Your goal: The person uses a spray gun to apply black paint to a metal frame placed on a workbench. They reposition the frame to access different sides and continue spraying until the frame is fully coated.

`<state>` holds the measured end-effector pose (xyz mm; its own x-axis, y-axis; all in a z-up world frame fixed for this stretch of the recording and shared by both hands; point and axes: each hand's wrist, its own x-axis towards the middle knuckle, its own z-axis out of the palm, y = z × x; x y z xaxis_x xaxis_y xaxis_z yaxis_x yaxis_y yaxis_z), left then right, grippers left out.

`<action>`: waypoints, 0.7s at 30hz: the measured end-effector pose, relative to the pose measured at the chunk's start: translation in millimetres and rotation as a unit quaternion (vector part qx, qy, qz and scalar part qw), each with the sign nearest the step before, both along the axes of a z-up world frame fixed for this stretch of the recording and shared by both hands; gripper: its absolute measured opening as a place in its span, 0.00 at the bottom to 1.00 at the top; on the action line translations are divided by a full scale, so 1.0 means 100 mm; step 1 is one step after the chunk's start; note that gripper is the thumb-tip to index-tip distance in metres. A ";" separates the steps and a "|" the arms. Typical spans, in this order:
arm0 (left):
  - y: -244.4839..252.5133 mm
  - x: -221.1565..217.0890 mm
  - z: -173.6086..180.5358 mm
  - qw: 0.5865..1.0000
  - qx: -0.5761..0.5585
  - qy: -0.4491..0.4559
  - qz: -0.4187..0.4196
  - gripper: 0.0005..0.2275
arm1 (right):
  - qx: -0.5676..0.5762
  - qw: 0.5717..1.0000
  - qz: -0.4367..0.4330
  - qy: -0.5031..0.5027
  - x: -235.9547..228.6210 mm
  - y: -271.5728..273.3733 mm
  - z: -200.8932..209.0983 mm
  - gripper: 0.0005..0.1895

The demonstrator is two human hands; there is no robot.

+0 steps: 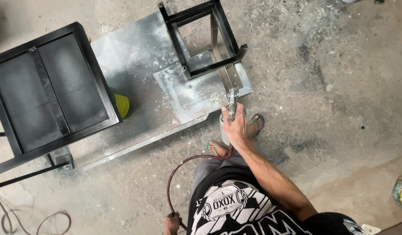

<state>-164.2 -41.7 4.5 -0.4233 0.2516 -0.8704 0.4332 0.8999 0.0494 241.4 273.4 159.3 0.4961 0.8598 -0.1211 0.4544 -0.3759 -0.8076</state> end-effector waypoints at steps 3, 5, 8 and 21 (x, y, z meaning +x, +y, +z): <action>0.07 0.06 0.09 0.999 0.002 0.000 -0.037 0.18 | 0.000 1.000 -0.011 -0.027 -0.07 -0.01 0.09 0.24; 0.09 0.10 0.07 1.000 0.011 0.003 -0.027 0.17 | -0.027 1.000 -0.006 0.014 -0.09 0.05 0.16 0.22; 0.06 0.10 0.03 1.000 0.030 0.003 -0.009 0.17 | -0.061 0.997 0.002 0.052 -0.07 0.11 0.06 0.21; 0.07 0.08 0.06 0.999 0.029 -0.011 0.024 0.14 | -0.052 0.998 -0.014 0.020 -0.13 -0.01 0.11 0.23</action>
<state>-156.2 -34.9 10.3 -0.4168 0.2817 -0.8642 0.3877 0.9150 0.1112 228.3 272.7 169.8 0.5120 0.8280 -0.2286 0.4108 -0.4697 -0.7814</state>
